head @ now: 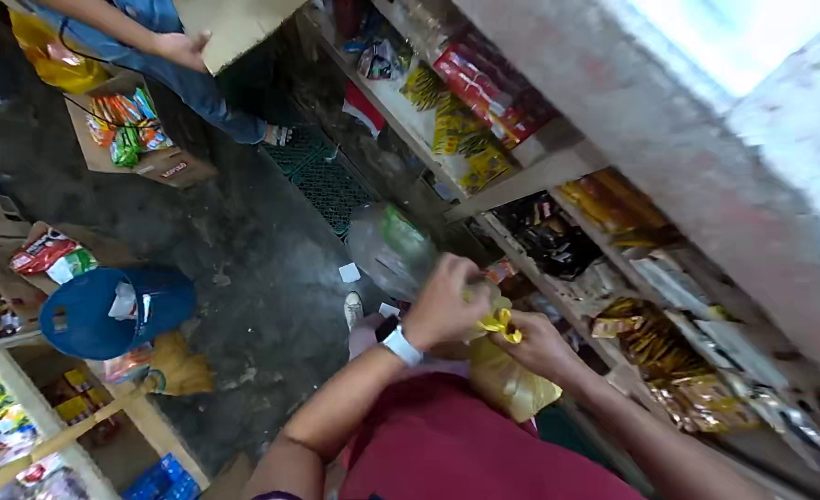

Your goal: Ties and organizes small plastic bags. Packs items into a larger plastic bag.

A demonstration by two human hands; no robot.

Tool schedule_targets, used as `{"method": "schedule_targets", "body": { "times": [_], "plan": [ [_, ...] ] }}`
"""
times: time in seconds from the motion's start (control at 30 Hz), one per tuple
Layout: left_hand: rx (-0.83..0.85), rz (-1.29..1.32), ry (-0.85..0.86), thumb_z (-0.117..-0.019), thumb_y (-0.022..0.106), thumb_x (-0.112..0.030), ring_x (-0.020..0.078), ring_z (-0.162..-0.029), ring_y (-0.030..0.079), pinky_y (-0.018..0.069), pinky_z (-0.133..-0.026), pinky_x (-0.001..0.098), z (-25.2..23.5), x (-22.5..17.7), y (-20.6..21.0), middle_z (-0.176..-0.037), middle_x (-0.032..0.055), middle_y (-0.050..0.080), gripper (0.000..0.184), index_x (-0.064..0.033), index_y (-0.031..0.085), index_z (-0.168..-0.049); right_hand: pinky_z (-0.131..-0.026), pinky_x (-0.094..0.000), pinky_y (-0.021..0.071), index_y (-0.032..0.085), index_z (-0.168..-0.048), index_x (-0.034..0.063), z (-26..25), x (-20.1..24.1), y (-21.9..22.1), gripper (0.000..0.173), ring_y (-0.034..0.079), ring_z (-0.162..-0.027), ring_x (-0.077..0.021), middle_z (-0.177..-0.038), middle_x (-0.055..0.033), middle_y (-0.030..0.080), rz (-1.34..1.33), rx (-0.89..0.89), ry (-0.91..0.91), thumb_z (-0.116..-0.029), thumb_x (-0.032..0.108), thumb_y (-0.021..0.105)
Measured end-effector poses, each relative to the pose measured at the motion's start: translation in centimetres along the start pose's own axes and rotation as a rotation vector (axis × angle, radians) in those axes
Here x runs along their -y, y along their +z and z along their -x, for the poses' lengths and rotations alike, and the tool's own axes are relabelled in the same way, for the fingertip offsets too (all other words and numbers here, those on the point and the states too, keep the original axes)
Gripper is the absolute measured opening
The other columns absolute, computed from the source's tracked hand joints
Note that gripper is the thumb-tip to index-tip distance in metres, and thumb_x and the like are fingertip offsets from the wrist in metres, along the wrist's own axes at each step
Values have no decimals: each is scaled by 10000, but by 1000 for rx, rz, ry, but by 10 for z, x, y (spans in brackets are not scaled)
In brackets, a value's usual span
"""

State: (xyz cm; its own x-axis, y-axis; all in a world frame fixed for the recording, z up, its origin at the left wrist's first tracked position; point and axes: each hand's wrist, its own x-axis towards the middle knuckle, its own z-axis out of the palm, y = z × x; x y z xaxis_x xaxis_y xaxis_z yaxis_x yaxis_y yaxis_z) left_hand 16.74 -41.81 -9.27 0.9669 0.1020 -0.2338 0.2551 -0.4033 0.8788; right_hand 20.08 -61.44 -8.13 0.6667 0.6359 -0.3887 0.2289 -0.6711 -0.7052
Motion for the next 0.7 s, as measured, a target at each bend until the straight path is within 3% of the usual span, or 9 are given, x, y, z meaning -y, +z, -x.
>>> {"method": "schedule_targets", "body": {
  "times": [0.07,0.13,0.17,0.23,0.33,0.5,0.53,0.63,0.7],
  "plan": [
    [-165,-173,-228,-908,755,-346,470,-1279,543,457,-1053,597,-34,78,-22,-1393,322,532,636,77,574,-1348,-688,-428,513,693,-879,-55,-22,5,43,201,631,-724,-209,-779,-151,666,-25,27,111,-903,143,670],
    [-256,-246,-392,-795,864,-321,558,-1361,419,372,-1069,702,-71,154,-35,-1490,378,408,920,73,416,-1496,-762,-456,519,699,-953,-73,-47,11,75,220,643,-796,-244,-855,-182,679,-74,110,219,-935,144,673],
    [-243,-291,-442,-781,877,-300,575,-1354,414,376,-1047,722,-84,187,-39,-1485,387,402,951,66,390,-1511,-783,-444,525,703,-991,-69,-61,11,91,225,647,-820,-234,-886,-178,684,-122,139,272,-941,148,672],
    [-104,-298,-488,-877,794,-193,562,-1315,465,405,-1037,712,-96,232,-50,-1422,372,480,684,67,492,-1434,-774,-378,530,686,-1058,-25,-91,10,118,217,633,-821,-162,-911,-111,671,-306,186,461,-957,166,678],
    [-37,15,-416,-992,590,-22,465,-1159,634,492,-1013,607,-90,269,-74,-1240,319,644,313,90,610,-1284,-723,-341,574,633,-1136,10,-135,7,148,224,666,-786,-141,-907,-80,680,-615,165,758,-979,166,665],
    [-176,314,-329,-1022,560,-47,259,-839,661,565,-732,438,-56,305,-87,-1113,209,680,269,16,602,-1281,-772,-417,561,607,-1240,18,-209,-33,179,343,655,-891,-218,-1045,-140,668,-706,42,939,-1020,281,595],
    [-142,292,-309,-1023,580,-65,247,-830,669,565,-739,424,-55,306,-87,-1084,202,698,270,22,620,-1274,-809,-435,545,601,-1258,5,-220,-36,177,365,636,-945,-237,-1104,-161,648,-642,-4,928,-1031,290,578],
    [91,142,-190,-1034,556,-89,308,-1108,699,518,-1032,479,-48,299,-87,-1192,213,717,302,30,670,-1287,-951,-499,505,607,-1291,-37,-243,-44,165,424,612,-1123,-305,-1258,-225,627,-507,-195,882,-1040,304,583],
    [217,7,-141,-1067,520,-185,332,-1126,695,492,-1056,508,-46,283,-86,-1173,208,729,329,-5,695,-1280,-947,-513,513,611,-1279,-44,-250,-52,158,442,617,-1120,-315,-1244,-233,630,-499,-317,861,-1033,323,592]
  ]
}}
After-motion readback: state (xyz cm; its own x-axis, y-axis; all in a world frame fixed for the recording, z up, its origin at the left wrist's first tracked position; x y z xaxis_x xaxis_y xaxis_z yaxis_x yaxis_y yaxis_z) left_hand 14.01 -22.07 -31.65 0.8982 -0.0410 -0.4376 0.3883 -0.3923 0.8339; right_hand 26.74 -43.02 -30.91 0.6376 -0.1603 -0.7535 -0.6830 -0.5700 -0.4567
